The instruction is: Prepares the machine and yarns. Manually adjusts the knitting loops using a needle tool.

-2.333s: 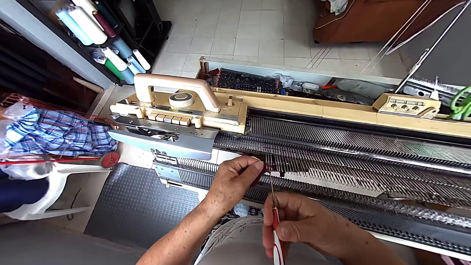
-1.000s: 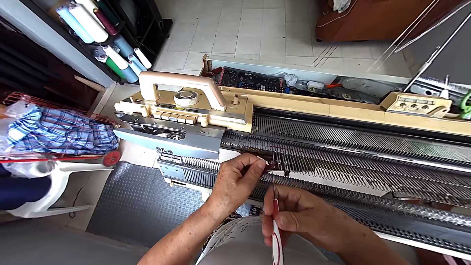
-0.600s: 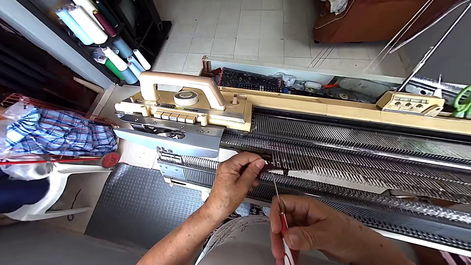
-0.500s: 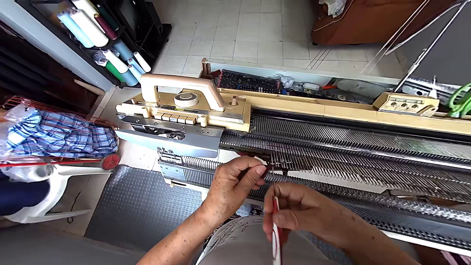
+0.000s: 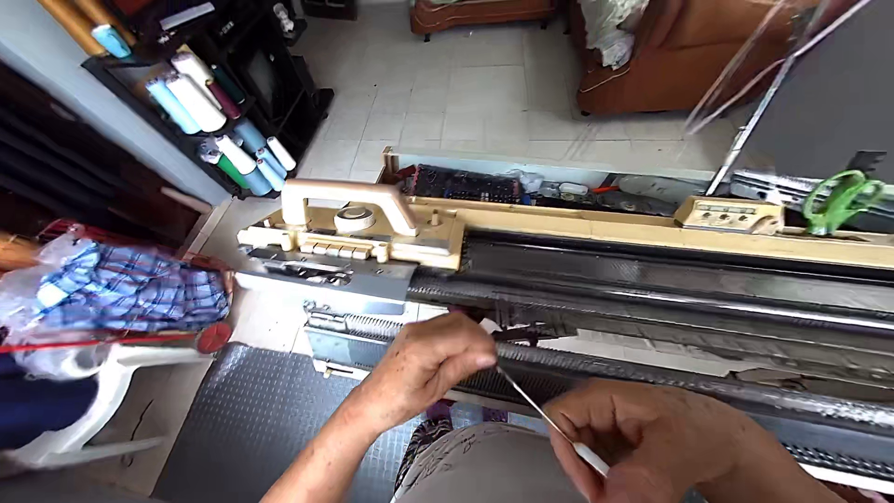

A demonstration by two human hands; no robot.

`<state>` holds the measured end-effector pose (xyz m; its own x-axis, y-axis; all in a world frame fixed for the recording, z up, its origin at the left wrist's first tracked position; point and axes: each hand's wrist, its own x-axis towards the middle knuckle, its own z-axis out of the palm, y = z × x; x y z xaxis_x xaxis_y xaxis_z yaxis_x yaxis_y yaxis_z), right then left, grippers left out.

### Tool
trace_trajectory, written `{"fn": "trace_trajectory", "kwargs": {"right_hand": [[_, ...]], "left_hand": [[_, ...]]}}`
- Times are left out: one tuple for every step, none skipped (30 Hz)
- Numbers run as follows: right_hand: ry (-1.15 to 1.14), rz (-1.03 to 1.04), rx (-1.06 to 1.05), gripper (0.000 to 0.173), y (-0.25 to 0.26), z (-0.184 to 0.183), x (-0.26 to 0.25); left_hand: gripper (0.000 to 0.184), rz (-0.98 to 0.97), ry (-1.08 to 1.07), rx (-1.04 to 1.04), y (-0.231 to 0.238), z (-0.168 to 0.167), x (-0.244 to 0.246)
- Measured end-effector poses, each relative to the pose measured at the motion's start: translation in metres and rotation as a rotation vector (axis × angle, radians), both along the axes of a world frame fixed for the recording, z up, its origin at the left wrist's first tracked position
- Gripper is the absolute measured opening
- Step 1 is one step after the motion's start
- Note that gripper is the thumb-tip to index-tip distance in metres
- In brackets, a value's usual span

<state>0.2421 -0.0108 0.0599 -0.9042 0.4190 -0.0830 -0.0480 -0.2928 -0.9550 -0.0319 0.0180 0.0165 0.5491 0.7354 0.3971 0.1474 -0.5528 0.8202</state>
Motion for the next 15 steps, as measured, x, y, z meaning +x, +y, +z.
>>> {"fn": "trace_trajectory", "kwargs": {"right_hand": [[0.043,0.024,0.014,0.016,-0.002,-0.004,0.013],[0.094,0.041,0.029,0.016,-0.003,-0.009,0.027],[0.169,0.046,0.062,0.019,-0.002,-0.013,0.040],[0.249,0.039,0.132,0.026,-0.001,-0.012,0.055],[0.288,-0.023,0.202,0.029,-0.007,-0.005,0.071],[0.261,-0.141,0.261,0.029,-0.017,0.009,0.090],[0.159,-0.304,0.304,0.026,-0.030,0.027,0.110],[0.008,-0.446,0.326,0.026,-0.036,0.047,0.129],[-0.145,-0.577,0.353,0.022,-0.032,0.062,0.149],[-0.290,-0.756,0.412,0.017,-0.021,0.068,0.167],[-0.382,-0.921,0.497,0.013,-0.009,0.070,0.183],[-0.439,-1.052,0.630,0.014,0.001,0.073,0.192],[-0.560,-1.209,0.696,0.015,0.006,0.087,0.184],[-0.997,-1.341,0.386,0.018,0.013,0.134,0.154],[-1.296,-1.331,0.114,0.023,0.034,0.156,0.151]], "left_hand": [[0.033,-0.033,0.043,0.037,0.008,-0.006,-0.004],[0.033,-0.054,0.068,0.072,0.015,-0.010,-0.003],[0.032,-0.065,0.075,0.096,0.019,-0.014,0.002],[0.031,-0.061,0.083,0.112,0.020,-0.017,0.008],[0.029,-0.048,0.098,0.125,0.019,-0.021,0.014],[0.027,-0.030,0.113,0.151,0.017,-0.025,0.020],[0.025,-0.009,0.129,0.202,0.013,-0.031,0.027],[0.024,0.013,0.145,0.268,0.008,-0.038,0.033],[0.023,0.038,0.158,0.325,0.005,-0.044,0.039],[0.023,0.068,0.173,0.367,0.001,-0.048,0.045],[0.023,0.105,0.190,0.400,-0.002,-0.051,0.050],[0.024,0.145,0.208,0.431,-0.004,-0.053,0.056],[0.024,0.183,0.230,0.459,-0.006,-0.055,0.060],[0.026,0.218,0.248,0.482,-0.008,-0.057,0.064],[0.027,0.246,0.266,0.497,-0.009,-0.058,0.068]]}}
